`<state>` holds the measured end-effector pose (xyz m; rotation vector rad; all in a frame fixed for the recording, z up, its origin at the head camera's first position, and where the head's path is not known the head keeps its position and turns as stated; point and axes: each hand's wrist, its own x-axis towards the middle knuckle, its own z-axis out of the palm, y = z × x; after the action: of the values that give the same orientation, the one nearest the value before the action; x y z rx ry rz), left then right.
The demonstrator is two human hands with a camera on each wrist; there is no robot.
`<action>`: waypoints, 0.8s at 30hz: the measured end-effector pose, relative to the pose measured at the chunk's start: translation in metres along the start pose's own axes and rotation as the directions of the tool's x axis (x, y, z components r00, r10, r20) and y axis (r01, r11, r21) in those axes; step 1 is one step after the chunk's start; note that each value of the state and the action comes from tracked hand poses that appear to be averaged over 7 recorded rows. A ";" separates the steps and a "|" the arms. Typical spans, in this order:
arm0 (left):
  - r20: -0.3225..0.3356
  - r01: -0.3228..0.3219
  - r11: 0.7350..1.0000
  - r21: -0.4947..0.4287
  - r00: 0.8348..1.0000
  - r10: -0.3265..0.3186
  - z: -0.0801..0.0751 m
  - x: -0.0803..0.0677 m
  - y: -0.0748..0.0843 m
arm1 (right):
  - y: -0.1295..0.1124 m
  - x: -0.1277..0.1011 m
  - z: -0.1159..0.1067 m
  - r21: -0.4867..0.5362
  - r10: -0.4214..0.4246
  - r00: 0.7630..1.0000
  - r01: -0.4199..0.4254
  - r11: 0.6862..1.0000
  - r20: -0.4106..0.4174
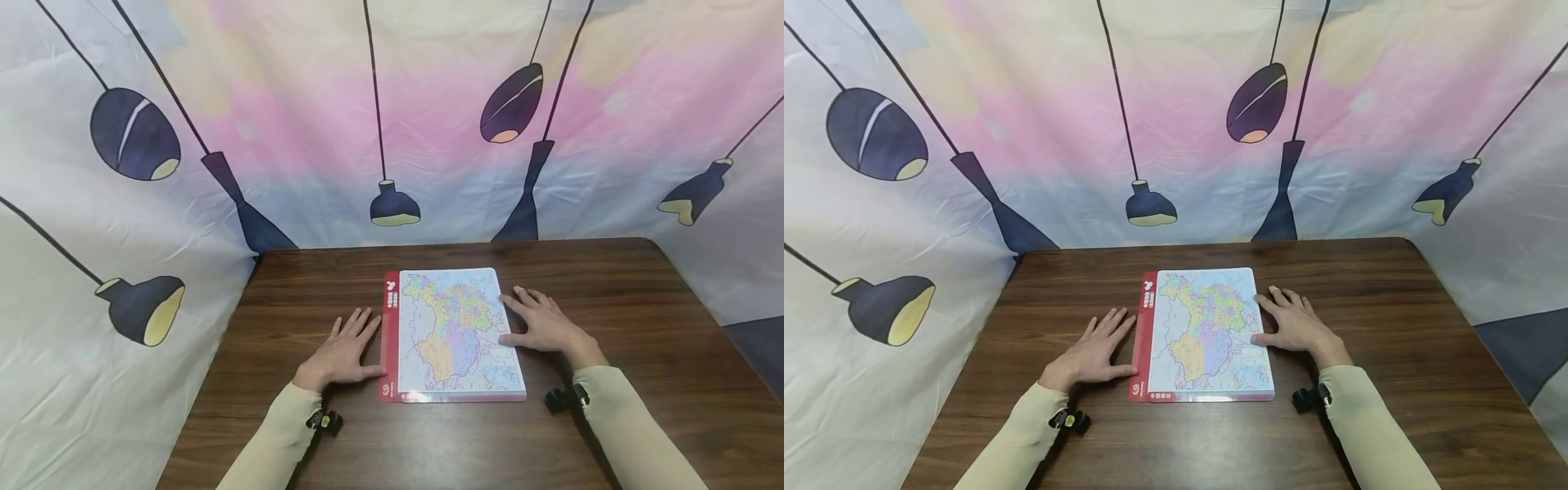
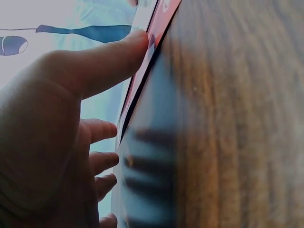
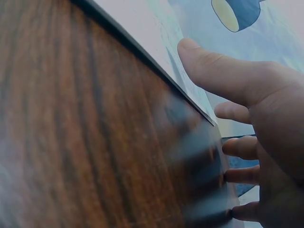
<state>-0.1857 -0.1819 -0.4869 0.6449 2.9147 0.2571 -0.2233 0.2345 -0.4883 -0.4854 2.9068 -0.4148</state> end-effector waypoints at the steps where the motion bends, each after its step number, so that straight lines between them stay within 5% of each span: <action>1: 0.001 0.001 1.000 0.001 1.000 -0.001 0.000 0.001 0.000 | -0.001 0.000 0.000 0.003 -0.001 1.000 0.001 1.000 -0.002; 24: 0.026 -0.002 1.000 0.000 1.000 0.002 -0.002 0.005 0.004 | 0.000 -0.002 0.004 -0.016 -0.031 0.999 0.031 0.999 -0.022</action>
<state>-0.1888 -0.1768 -0.4846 0.6462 2.8893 0.2468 -0.2204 0.2342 -0.4915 -0.5319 2.9293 -0.4048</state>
